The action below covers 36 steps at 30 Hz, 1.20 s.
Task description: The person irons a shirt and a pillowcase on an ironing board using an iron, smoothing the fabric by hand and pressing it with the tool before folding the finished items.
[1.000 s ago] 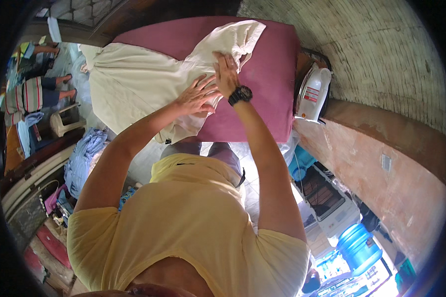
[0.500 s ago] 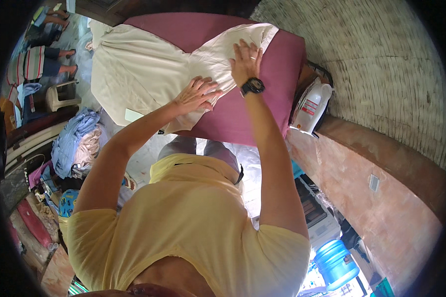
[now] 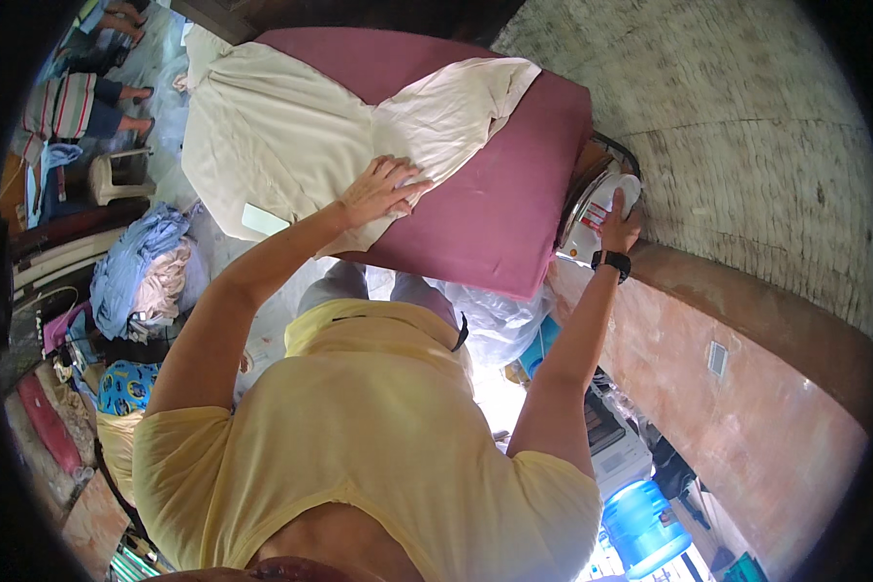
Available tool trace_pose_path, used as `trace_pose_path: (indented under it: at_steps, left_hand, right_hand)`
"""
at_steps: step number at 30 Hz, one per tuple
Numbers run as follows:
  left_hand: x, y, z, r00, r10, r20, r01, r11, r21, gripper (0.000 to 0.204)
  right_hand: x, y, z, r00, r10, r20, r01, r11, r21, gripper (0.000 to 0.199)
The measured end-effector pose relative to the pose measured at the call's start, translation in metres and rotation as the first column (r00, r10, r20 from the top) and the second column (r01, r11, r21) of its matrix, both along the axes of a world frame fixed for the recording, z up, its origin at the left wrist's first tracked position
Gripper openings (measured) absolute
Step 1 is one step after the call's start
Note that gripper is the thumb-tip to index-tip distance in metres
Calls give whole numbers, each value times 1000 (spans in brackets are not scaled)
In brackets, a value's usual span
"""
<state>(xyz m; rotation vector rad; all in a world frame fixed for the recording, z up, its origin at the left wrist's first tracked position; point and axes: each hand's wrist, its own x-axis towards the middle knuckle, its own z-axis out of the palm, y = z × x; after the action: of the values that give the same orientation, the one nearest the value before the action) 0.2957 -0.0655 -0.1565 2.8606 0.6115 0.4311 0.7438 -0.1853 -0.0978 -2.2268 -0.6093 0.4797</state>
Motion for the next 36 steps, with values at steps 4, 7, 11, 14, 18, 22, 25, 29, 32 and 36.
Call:
trace_pose_path:
  at_steps: [4, 7, 11, 14, 18, 22, 25, 29, 32, 36]
  left_hand:
    - [-3, -1, 5, 999, 12, 40, -13, 999, 37, 58]
    - [-5, 1, 4, 1000, -12, -4, 12, 1000, 5, 42]
    - [-5, -10, -23, 990, -24, 140, 13, 997, 79, 27]
    - [-6, -19, -17, 983, -14, 184, 4, 998, 55, 23]
    - [-22, -31, -17, 973, 41, 225, -52, 998, 42, 20]
    - [-40, -42, -5, 969, 29, 246, -39, 999, 37, 22]
    - [-52, -34, 3, 973, 35, 228, 2, 987, -160, 19]
    - [-53, 35, 27, 828, 387, 406, -201, 881, -429, 15]
    - [-29, 120, 22, 773, 458, 439, -332, 882, -335, 21]
    - [18, 164, -5, 912, 331, 242, -271, 930, -248, 40]
  right_hand:
    - [-36, 21, 63, 1000, 7, -25, -6, 1000, 28, 59]
    - [-120, 54, 126, 978, 208, 4, -207, 976, 64, 57]
    - [-231, 121, 118, 936, 350, -31, -350, 936, -18, 59]
    - [-258, 161, 40, 895, 315, 315, -286, 948, -136, 76]
    - [-292, 163, 39, 966, 183, 185, -165, 980, -107, 78]
    - [-288, 179, 30, 971, 158, 179, -130, 979, -157, 77]
    - [-290, 176, 16, 941, 166, 295, -147, 985, -87, 75]
    - [-312, 135, 15, 968, 210, 139, -202, 977, -76, 74]
    - [-321, 108, 30, 947, 320, -38, -317, 905, -284, 74]
    - [-318, 73, 42, 886, 454, -92, -458, 829, -322, 71]
